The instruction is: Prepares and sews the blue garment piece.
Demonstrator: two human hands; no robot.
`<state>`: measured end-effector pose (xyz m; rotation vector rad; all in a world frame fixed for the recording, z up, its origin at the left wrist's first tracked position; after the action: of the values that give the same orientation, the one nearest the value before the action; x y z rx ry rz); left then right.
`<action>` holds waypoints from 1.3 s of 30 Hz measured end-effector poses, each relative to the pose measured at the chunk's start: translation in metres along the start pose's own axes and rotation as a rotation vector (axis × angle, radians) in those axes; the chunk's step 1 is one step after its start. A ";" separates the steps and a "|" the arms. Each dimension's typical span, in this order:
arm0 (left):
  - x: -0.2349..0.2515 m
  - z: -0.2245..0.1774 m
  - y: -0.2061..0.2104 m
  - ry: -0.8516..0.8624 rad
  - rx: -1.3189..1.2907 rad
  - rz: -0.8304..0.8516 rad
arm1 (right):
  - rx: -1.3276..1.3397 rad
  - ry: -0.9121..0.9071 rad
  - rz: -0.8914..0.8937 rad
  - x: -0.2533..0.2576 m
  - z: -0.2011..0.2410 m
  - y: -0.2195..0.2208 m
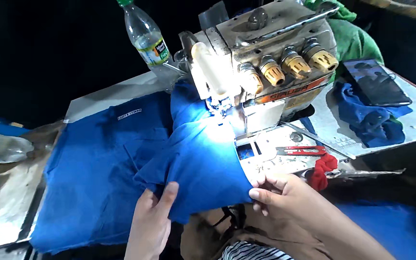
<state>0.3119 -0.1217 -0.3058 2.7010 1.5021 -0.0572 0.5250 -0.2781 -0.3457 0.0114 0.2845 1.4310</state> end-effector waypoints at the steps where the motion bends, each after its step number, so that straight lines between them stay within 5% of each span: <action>1: 0.003 -0.001 0.001 0.048 0.095 -0.022 | 0.014 -0.021 -0.011 -0.001 -0.001 0.000; 8: 0.032 -0.019 0.001 0.239 0.618 -0.105 | -0.011 -0.136 -0.091 0.010 0.004 0.000; 19: 0.124 -0.053 0.009 0.099 0.846 -0.069 | -0.159 -0.291 -0.287 0.057 0.060 -0.008; 28: 0.200 -0.045 -0.003 0.062 0.840 -0.062 | -0.037 -0.329 -0.404 0.072 0.058 -0.006; 33: 0.152 -0.046 -0.041 0.210 0.629 -0.270 | -0.160 -0.332 -0.471 0.056 0.054 0.002; 39: -0.018 -0.022 -0.023 0.452 0.030 -0.564 | -0.118 -0.298 -0.328 0.049 0.027 0.034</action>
<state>0.2826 -0.1234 -0.2837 2.3112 2.3563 0.5441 0.5030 -0.2208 -0.3225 0.0774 -0.0438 1.0997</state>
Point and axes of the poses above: each hand's wrist, its own x-axis towards the middle knuckle, its own y-axis out of the palm, z = x × y, the point moved 6 cm from there along x, towards the middle knuckle, and after that the axes turned 9 degrees about z, right-handed, at the moved point
